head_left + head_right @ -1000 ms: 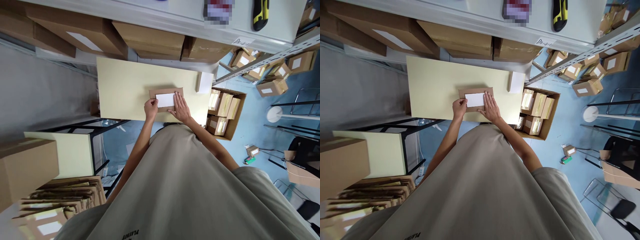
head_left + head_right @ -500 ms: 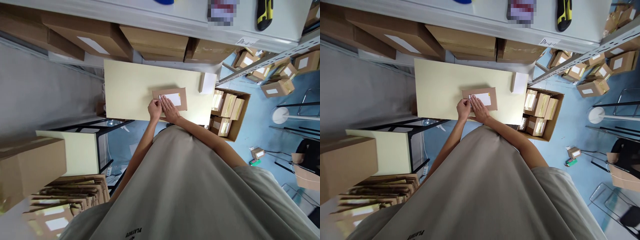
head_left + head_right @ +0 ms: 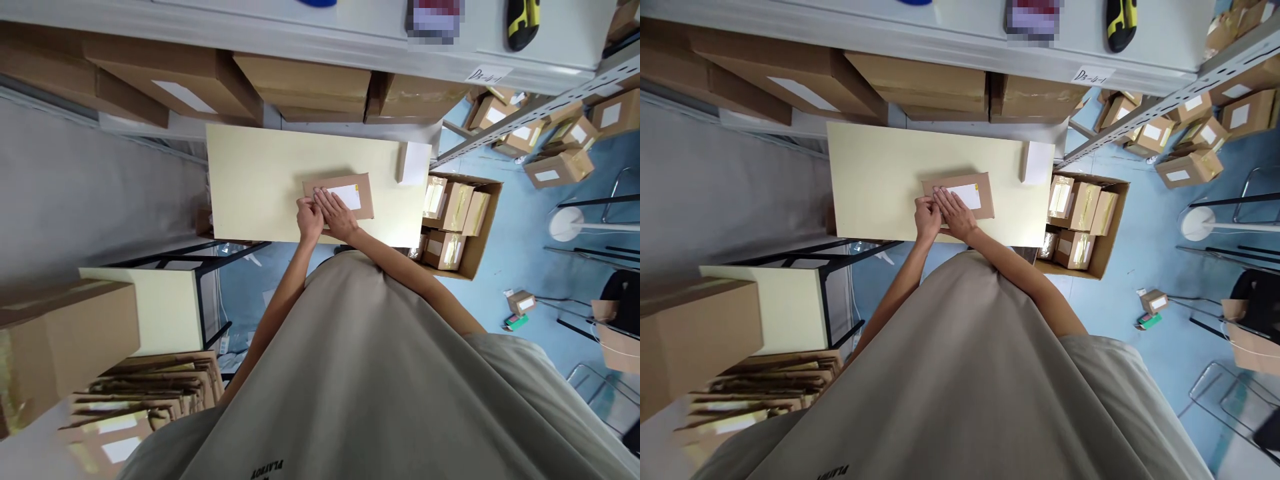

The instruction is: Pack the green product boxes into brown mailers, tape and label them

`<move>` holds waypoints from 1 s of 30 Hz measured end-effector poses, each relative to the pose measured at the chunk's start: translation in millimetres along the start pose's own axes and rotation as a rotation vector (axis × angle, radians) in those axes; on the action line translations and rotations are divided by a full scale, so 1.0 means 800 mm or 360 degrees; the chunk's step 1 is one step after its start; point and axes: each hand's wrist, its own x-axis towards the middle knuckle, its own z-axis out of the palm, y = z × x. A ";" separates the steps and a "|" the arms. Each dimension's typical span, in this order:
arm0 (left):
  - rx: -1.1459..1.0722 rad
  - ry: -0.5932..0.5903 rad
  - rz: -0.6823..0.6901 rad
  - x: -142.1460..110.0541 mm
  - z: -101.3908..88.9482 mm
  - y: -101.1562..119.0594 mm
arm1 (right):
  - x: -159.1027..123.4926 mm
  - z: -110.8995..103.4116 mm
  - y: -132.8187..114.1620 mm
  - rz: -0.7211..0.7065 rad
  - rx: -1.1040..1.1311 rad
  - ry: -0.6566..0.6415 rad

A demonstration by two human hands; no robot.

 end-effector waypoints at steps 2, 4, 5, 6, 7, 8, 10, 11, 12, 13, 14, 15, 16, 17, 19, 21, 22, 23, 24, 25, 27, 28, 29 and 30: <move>0.0002 -0.0027 0.0015 -0.003 0.000 0.001 | 0.003 0.000 -0.003 0.0004 -0.0016 -0.0020; -0.0008 -0.0049 0.0023 -0.006 -0.002 0.003 | 0.000 0.003 -0.005 -0.0006 -0.0014 -0.0035; -0.0014 -0.0049 0.0023 -0.007 -0.002 0.004 | -0.004 0.005 -0.005 -0.0019 -0.0010 -0.0045; -0.0014 -0.0039 0.0019 -0.008 -0.003 0.004 | -0.010 0.008 -0.005 -0.0040 -0.0006 -0.0058; -0.0002 -0.0025 0.0014 -0.008 -0.003 0.005 | -0.018 0.012 -0.003 -0.0066 0.0000 -0.0074; 0.0022 -0.0015 0.0014 -0.009 -0.003 0.005 | -0.027 0.015 -0.001 -0.0092 0.0008 -0.0089; 0.0089 -0.0006 0.0030 -0.009 -0.003 0.005 | -0.047 0.019 0.007 -0.0118 0.0041 -0.0105; 0.0117 -0.0012 0.0047 -0.009 -0.003 0.004 | -0.059 0.019 0.012 -0.0102 0.0061 -0.0092; 0.0132 -0.0028 0.0066 -0.009 -0.004 0.002 | -0.071 0.019 0.019 -0.0064 0.0081 -0.0059; 0.0129 -0.0049 0.0079 -0.009 -0.006 0.001 | -0.083 0.018 0.027 -0.0006 0.0098 -0.0011; 0.0110 -0.0071 0.0084 -0.009 -0.009 -0.002 | -0.095 0.017 0.036 0.0071 0.0113 0.0052; 0.0084 -0.0084 0.0081 -0.009 -0.013 -0.005 | -0.106 0.016 0.046 0.0164 0.0131 0.0126; 0.0060 -0.0081 0.0069 -0.010 -0.018 -0.009 | -0.116 0.016 0.056 0.0274 0.0155 0.0210; 0.0044 -0.0061 0.0045 -0.011 -0.023 -0.014 | -0.125 0.017 0.067 0.0395 0.0193 0.0297; 0.0033 -0.0010 -0.0044 -0.014 -0.035 -0.024 | -0.136 0.023 0.088 0.0646 0.0329 0.0475; 0.0007 -0.0049 -0.0193 -0.019 -0.043 -0.033 | -0.138 0.034 0.103 0.0838 0.0551 0.0609; -0.0025 -0.0108 -0.0271 -0.023 -0.045 -0.037 | -0.137 0.041 0.107 0.0884 0.0682 0.0649; -0.0062 -0.0172 -0.0334 -0.027 -0.047 -0.040 | -0.135 0.046 0.110 0.0900 0.0811 0.0686; -0.0098 -0.0223 -0.0371 -0.032 -0.048 -0.041 | -0.133 0.050 0.110 0.0890 0.0922 0.0727; -0.0131 -0.0252 -0.0376 -0.037 -0.049 -0.041 | -0.131 0.053 0.108 0.0865 0.1004 0.0779; -0.0194 -0.0247 -0.0298 -0.047 -0.052 -0.037 | -0.134 0.051 0.102 0.0801 0.1072 0.0910; -0.0229 -0.0225 -0.0237 -0.052 -0.054 -0.032 | -0.139 0.047 0.099 0.0773 0.1072 0.0975; -0.0268 -0.0205 -0.0174 -0.057 -0.056 -0.027 | -0.147 0.042 0.096 0.0747 0.1063 0.1030; -0.0311 -0.0188 -0.0114 -0.062 -0.058 -0.021 | -0.157 0.037 0.094 0.0724 0.1056 0.1077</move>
